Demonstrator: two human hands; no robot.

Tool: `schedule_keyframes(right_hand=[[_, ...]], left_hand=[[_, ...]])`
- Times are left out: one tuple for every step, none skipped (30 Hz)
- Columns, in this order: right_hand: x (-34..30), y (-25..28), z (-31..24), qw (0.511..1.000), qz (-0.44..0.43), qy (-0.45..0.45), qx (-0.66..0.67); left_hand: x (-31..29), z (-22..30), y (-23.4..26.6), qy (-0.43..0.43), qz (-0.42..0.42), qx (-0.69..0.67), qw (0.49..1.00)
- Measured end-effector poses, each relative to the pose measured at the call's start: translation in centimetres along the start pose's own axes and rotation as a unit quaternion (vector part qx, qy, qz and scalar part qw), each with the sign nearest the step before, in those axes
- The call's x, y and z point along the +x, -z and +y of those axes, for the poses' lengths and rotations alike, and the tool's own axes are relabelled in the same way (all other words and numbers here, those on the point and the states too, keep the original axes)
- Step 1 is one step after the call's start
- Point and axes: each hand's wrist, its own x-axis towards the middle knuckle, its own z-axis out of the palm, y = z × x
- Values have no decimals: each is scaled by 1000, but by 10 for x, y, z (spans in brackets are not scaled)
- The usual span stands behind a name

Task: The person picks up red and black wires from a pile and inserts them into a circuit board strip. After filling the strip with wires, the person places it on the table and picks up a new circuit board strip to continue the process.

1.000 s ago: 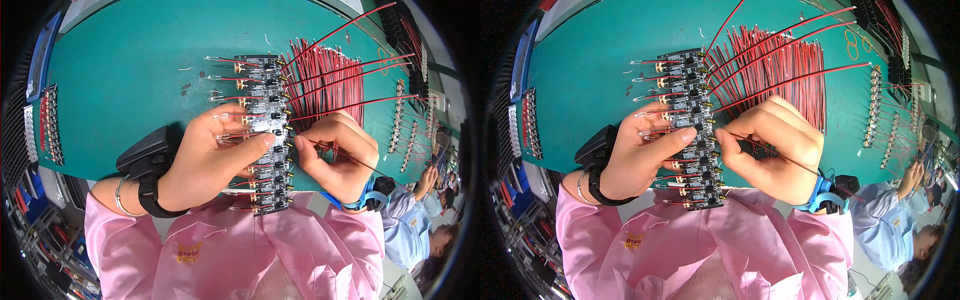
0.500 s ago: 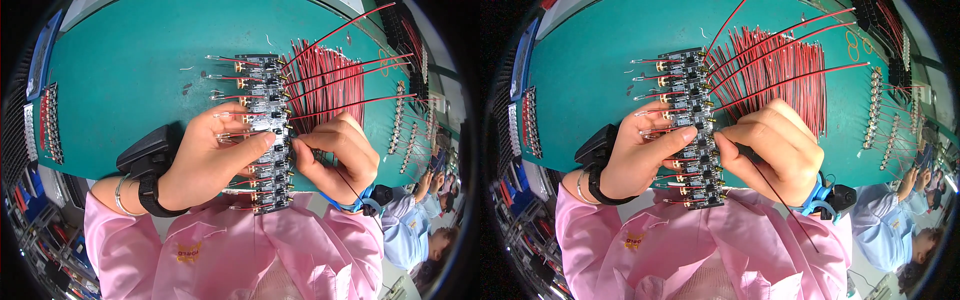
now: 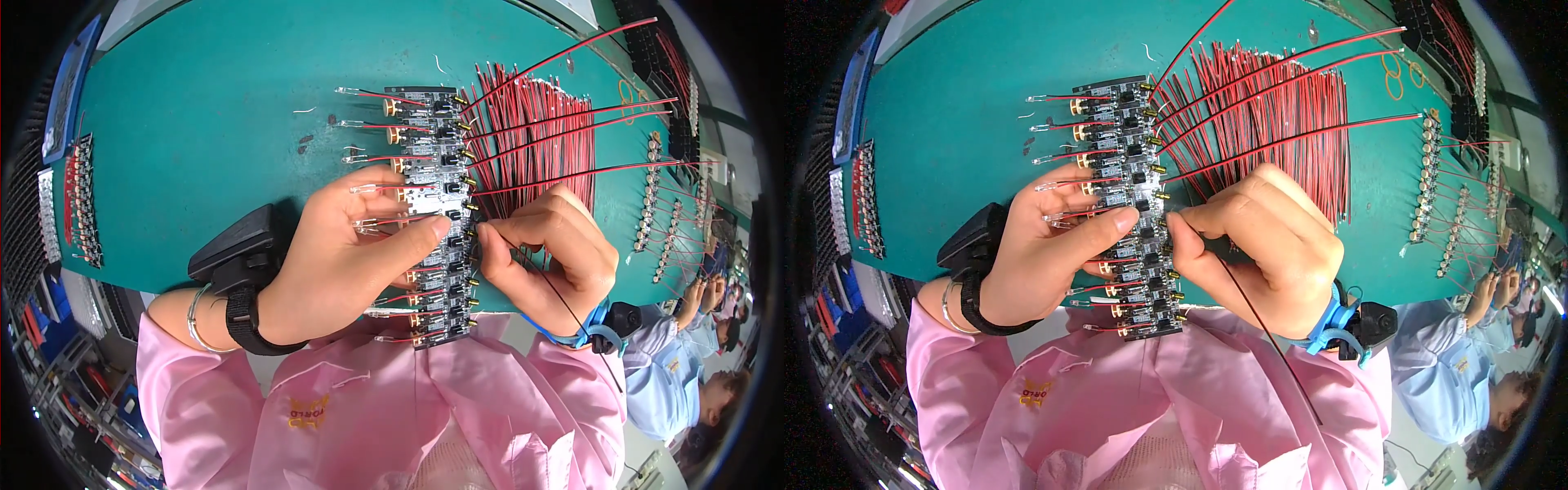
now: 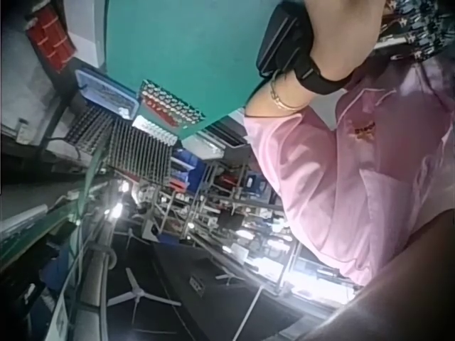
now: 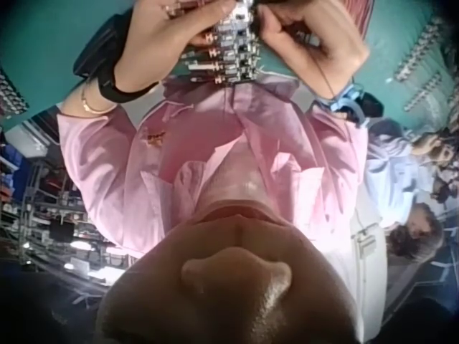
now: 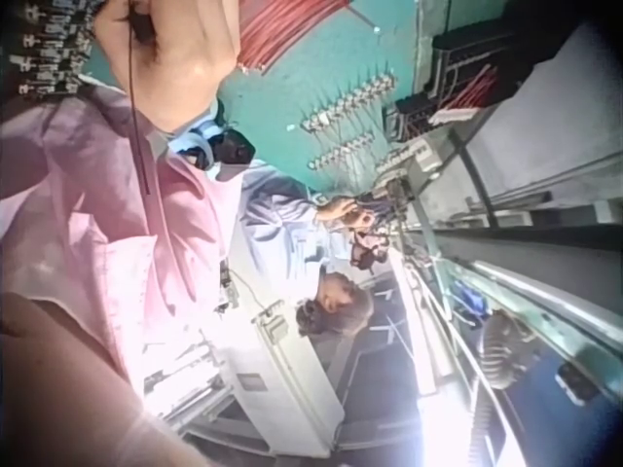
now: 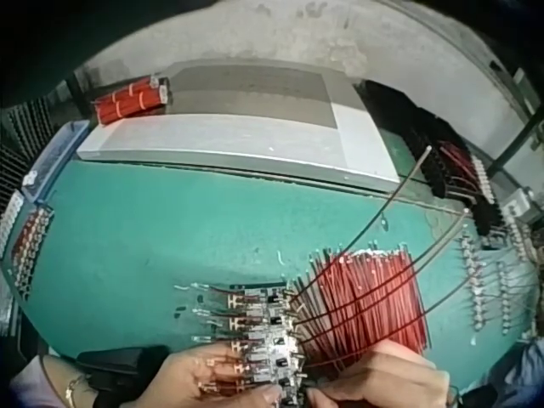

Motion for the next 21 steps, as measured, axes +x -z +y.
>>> schedule_keyframes(right_hand=[[0,0,0,1000,-1,-6,4],[0,-1,-1,1000,-3,-12,9],[0,-1,-1,1000,-5,-17,14],[0,0,-2,1000,-5,-17,14],[0,0,-3,999,-12,-30,17],[0,1,-4,999,-19,-42,19],[0,2,-4,998,-26,-55,21],[0,2,-5,998,-25,-55,21],[0,2,-5,998,-26,-57,21],[-1,2,-5,998,-27,-60,21],[-1,2,-5,997,-28,-63,21],[-1,2,-5,997,-29,-63,21],[-1,2,-6,997,-27,-65,20],[-1,1,-6,997,-26,-67,19],[-1,1,-6,997,-24,-69,18],[-1,1,-6,997,-24,-70,18],[-1,1,-7,997,-27,-73,15],[-1,1,-7,997,-29,-77,12],[-1,1,-8,996,-31,-81,8],[-1,1,-8,996,-31,-81,8],[-1,2,-7,996,-35,-87,8]], left_hand=[[0,0,0,-4,-3,-2,1000],[-1,1,0,-9,-5,-4,1000],[-1,1,0,-13,-7,-6,1000],[-1,0,0,-13,-7,-6,1000],[-1,-1,0,-17,-9,-8,1000],[-1,-1,0,-21,-10,-11,1000],[-1,-1,0,-25,-13,-13,1000],[-1,-1,0,-26,-13,-13,1000],[-2,-1,0,-22,-14,-13,1000],[-2,0,0,-18,-15,-13,1000],[-2,0,0,-15,-15,-12,1000],[-2,0,0,-15,-15,-13,1000],[-2,1,0,-12,-15,-15,1000],[-2,1,0,-10,-14,-17,1000],[-2,2,0,-7,-14,-19,1000],[-2,3,0,-7,-14,-19,1000],[-3,3,0,-1,-14,-12,1000],[-4,4,0,4,-14,-4,1000],[-4,5,0,9,-15,3,1000],[-4,4,0,9,-15,4,1000],[-3,3,0,6,-16,1,1000]])
